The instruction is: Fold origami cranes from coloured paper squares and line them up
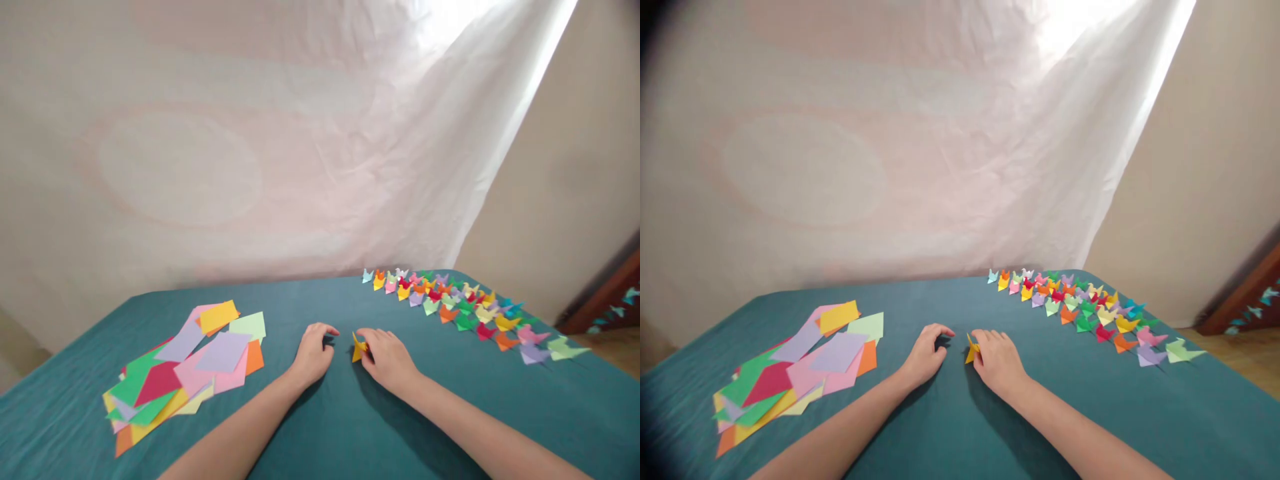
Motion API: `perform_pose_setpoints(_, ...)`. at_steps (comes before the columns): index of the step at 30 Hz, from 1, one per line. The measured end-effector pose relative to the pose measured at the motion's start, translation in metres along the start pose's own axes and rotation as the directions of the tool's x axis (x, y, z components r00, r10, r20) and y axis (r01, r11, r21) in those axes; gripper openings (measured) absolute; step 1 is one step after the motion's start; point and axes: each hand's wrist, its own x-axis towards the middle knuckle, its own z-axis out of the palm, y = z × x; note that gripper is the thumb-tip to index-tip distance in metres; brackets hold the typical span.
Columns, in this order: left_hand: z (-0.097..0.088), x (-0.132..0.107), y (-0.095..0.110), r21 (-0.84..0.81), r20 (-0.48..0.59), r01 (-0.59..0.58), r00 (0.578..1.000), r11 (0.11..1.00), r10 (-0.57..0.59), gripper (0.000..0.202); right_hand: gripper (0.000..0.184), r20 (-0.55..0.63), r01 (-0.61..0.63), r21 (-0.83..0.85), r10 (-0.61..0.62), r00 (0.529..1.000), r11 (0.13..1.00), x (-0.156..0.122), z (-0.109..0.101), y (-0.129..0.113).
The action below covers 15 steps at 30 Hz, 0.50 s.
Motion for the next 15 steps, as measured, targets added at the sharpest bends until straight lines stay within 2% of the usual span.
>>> perform_pose_setpoints(2,0.000,0.001,-0.001,0.005,0.002,-0.004,1.000,1.000,0.003,0.040,0.033,0.035,-0.043,0.045,0.042,0.999,0.998,-0.004,-0.011,0.008)
perform_pose_setpoints(5,0.000,0.001,0.000,0.010,0.011,-0.009,1.000,1.000,0.008,0.038,0.026,0.029,-0.100,0.207,0.096,0.995,0.973,-0.003,-0.026,0.032)
perform_pose_setpoints(7,0.000,0.002,0.000,0.013,0.023,-0.016,1.000,1.000,0.016,0.036,0.028,0.041,-0.032,0.340,0.019,0.999,0.940,0.003,-0.032,0.049)
perform_pose_setpoints(10,0.000,0.002,0.000,0.015,0.042,-0.029,0.999,0.999,0.028,0.034,0.040,0.085,0.044,0.402,-0.086,0.993,0.914,0.014,-0.032,0.061)
perform_pose_setpoints(13,-0.001,0.002,0.001,0.017,0.054,-0.039,0.998,0.999,0.038,0.033,0.066,0.130,0.095,0.470,-0.175,0.976,0.877,0.025,-0.021,0.055)
perform_pose_setpoints(15,-0.002,0.003,0.001,0.016,0.060,-0.050,0.997,0.999,0.049,0.033,0.073,0.168,0.120,0.502,-0.233,0.958,0.856,0.031,-0.014,0.045)
